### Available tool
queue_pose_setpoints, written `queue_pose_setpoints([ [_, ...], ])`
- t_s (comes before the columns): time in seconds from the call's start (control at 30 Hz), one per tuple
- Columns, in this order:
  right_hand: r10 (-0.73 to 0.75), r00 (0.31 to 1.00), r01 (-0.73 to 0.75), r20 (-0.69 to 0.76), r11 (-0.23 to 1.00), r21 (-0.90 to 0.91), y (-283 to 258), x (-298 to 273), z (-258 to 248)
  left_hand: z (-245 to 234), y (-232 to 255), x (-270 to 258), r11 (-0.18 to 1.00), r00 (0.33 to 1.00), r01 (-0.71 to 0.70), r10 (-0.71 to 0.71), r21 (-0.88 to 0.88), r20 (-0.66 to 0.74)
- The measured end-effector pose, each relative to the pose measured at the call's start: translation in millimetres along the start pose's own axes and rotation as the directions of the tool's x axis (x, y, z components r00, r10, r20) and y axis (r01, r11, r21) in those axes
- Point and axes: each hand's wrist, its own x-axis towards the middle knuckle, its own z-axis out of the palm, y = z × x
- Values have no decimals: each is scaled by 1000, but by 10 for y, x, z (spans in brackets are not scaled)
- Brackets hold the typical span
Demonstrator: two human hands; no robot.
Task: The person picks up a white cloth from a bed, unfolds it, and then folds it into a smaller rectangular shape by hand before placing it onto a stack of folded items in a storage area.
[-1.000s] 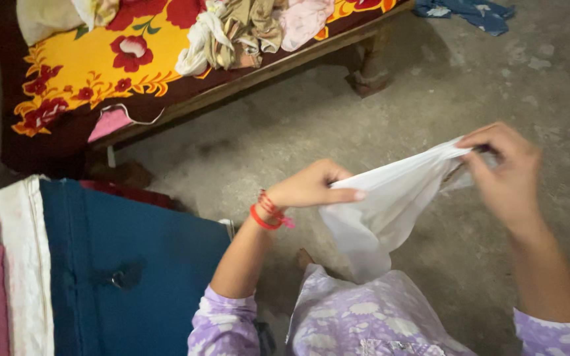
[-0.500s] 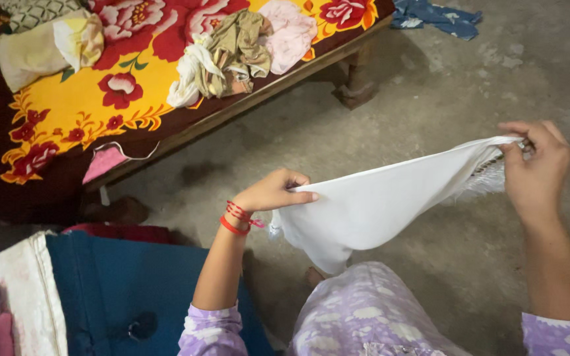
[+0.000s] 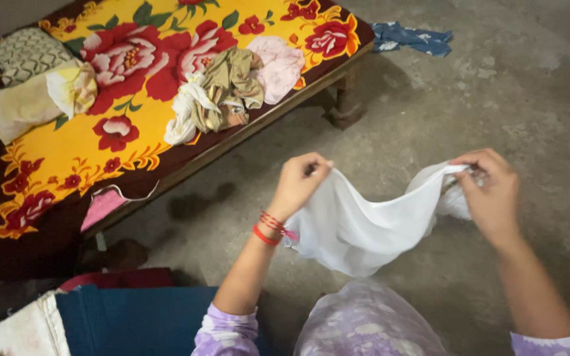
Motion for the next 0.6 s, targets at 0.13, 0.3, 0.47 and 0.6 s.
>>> queue_pose_setpoints([
  [0.13, -16, 999, 16, 44, 1000, 19, -318, 24, 197, 258, 323, 155, 996, 996, -82, 83, -23, 29],
  [0.3, 27, 962, -113, 272, 946, 305, -463, 83, 360, 483, 622, 295, 991, 986, -112, 101, 76, 131],
  [0.47, 60, 930, -207, 363, 901, 381, -280, 129, 554, 595, 616, 335, 995, 978, -95, 87, 36, 187],
  [0.6, 37, 918, -188, 395, 918, 350, -156, 285, 628, 564, 539, 422, 999, 987, -25, 19, 34, 157],
])
